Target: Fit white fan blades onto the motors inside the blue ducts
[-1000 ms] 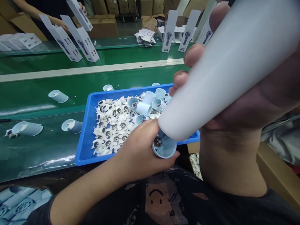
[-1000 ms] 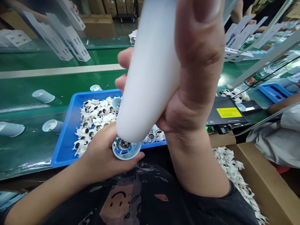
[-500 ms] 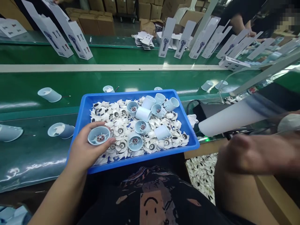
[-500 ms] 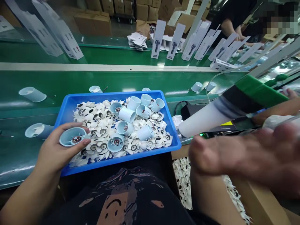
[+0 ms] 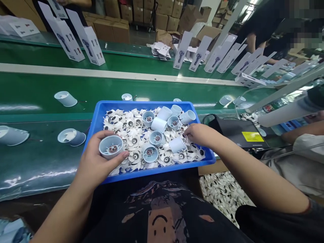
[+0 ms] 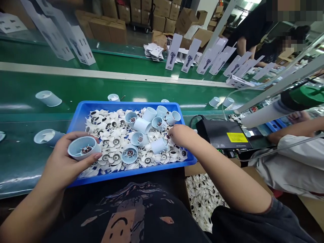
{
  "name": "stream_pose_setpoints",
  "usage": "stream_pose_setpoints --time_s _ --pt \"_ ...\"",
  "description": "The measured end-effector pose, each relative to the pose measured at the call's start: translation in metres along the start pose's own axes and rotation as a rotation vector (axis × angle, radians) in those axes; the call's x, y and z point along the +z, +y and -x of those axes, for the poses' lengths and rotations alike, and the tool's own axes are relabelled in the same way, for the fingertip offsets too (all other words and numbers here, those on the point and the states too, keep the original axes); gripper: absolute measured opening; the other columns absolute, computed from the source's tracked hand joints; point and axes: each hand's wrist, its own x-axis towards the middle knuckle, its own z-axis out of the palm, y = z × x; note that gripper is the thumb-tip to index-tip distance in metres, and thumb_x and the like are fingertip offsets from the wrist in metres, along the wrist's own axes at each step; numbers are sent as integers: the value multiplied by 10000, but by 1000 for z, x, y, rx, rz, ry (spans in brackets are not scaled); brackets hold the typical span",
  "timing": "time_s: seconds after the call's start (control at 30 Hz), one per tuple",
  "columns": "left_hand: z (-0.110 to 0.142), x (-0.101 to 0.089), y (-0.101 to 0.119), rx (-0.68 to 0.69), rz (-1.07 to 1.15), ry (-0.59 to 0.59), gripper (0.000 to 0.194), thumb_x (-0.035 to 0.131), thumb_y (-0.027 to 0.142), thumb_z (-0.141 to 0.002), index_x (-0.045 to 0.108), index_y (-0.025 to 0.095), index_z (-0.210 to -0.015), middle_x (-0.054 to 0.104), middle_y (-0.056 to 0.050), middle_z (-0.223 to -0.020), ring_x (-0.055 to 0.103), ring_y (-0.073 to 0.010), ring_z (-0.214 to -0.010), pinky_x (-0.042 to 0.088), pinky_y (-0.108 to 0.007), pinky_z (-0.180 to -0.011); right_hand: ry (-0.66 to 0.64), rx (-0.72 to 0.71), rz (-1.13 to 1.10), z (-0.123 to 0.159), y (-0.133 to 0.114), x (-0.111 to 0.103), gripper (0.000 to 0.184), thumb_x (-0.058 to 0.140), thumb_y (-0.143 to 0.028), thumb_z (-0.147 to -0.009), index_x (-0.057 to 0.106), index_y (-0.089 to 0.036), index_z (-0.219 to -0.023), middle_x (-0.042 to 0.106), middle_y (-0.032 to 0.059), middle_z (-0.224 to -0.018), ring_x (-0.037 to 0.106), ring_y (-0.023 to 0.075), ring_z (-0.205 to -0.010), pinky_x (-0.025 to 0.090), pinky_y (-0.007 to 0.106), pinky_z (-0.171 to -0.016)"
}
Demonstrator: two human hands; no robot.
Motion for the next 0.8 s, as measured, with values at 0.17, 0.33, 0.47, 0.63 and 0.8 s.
stream_pose_setpoints --time_s 0.17,0.33,0.47,0.63,0.8 --pt "3 -2 7 -136 204 -99 748 791 479 -530 481 246 -1169 651 -93 -1122 661 -297 -951 546 -458 -838 9 170 19 18 -13 7 249 612 -339 -983 636 -138 -1128 647 68 -1020 634 200 -966 540 410 -896" --pt "6 -4 27 -142 293 -96 657 816 401 -516 489 255 -1067 680 -56 -1016 663 -260 -854 566 -385 -703 107 273 -25 26 -26 20 307 557 -315 -1004 566 -140 -1256 652 70 -1015 639 213 -968 531 414 -891" --pt "16 -6 48 -147 471 -100 488 793 299 -599 577 279 -1035 716 -24 -1030 681 -247 -882 579 -367 -743 146 315 -87 25 -33 24 321 555 -312 -1004 573 -164 -1288 661 77 -1054 637 217 -1002 517 421 -924" --pt "27 -8 56 -138 575 -95 493 805 277 -596 659 312 -1065 733 -17 -1122 682 -289 -1030 566 -413 -876 182 434 -159 23 -41 27 333 550 -309 -1005 563 -158 -1302 652 96 -1128 619 235 -1079 505 431 -954" --pt "31 -10 50 -177 616 -165 524 830 300 -616 640 297 -1105 747 -29 -1063 688 -282 -1020 553 -406 -891 165 546 -231 23 -46 26 309 575 -350 -1000 600 -121 -1205 654 94 -1084 632 226 -1031 520 428 -932"
